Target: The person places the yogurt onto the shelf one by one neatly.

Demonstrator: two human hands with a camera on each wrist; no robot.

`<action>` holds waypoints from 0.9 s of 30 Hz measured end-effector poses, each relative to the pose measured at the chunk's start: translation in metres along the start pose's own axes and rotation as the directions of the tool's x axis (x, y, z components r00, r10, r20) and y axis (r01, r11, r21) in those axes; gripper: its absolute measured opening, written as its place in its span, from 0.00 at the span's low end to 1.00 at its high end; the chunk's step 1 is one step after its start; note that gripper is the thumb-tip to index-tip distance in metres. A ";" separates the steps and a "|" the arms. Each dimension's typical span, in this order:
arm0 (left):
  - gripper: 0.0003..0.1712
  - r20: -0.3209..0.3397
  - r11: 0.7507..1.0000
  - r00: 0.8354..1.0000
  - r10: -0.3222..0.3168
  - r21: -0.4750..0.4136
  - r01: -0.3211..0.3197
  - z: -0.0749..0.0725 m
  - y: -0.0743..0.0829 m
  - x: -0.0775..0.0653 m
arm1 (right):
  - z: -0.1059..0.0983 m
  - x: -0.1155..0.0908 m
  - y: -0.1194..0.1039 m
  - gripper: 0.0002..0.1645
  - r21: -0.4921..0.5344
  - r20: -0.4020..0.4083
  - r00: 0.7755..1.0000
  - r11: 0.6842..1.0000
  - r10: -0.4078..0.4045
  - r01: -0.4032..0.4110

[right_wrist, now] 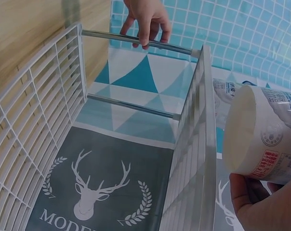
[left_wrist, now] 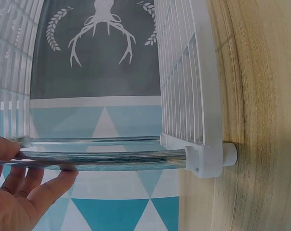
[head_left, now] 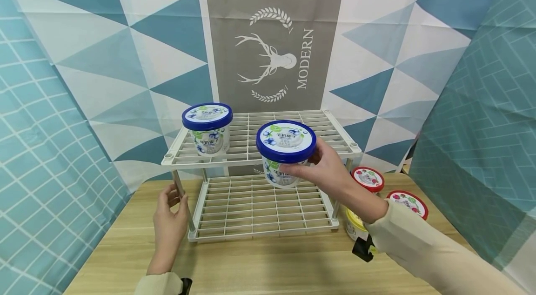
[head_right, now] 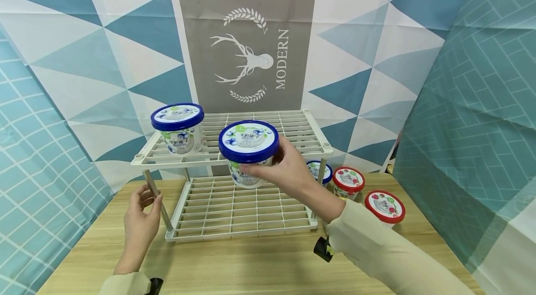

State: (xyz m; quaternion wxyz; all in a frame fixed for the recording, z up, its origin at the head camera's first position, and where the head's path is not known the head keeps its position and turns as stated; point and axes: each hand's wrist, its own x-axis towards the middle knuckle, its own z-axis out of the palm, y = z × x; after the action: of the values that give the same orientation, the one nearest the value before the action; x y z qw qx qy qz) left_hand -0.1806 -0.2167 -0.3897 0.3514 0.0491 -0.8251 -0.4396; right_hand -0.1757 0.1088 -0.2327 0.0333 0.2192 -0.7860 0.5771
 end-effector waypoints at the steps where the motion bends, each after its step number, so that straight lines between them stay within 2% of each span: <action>1: 0.21 0.000 1.000 1.000 0.000 -0.001 0.000 0.000 0.000 0.000 | 0.000 0.000 0.000 0.44 0.004 0.002 1.000 1.000 -0.001 0.001; 11: 0.22 0.002 0.999 1.000 -0.012 -0.040 0.012 -0.001 -0.001 -0.001 | 0.001 0.001 -0.003 0.43 0.015 0.021 1.000 1.000 -0.010 0.010; 19: 0.21 0.006 1.000 1.000 -0.014 -0.025 0.014 0.000 0.000 0.000 | -0.001 0.001 -0.003 0.43 0.031 0.017 1.000 0.999 0.008 -0.009; 27: 0.21 0.001 1.000 1.000 -0.011 -0.004 0.011 -0.001 0.000 -0.001 | -0.001 0.003 -0.002 0.43 0.005 0.015 1.000 1.000 0.009 -0.009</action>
State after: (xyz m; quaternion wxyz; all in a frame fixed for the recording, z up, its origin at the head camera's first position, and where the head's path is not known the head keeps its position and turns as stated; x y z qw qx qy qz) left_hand -0.1797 -0.2166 -0.3897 0.3488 0.0527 -0.8240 -0.4433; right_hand -0.1779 0.1080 -0.2298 0.0241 0.2199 -0.7859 0.5775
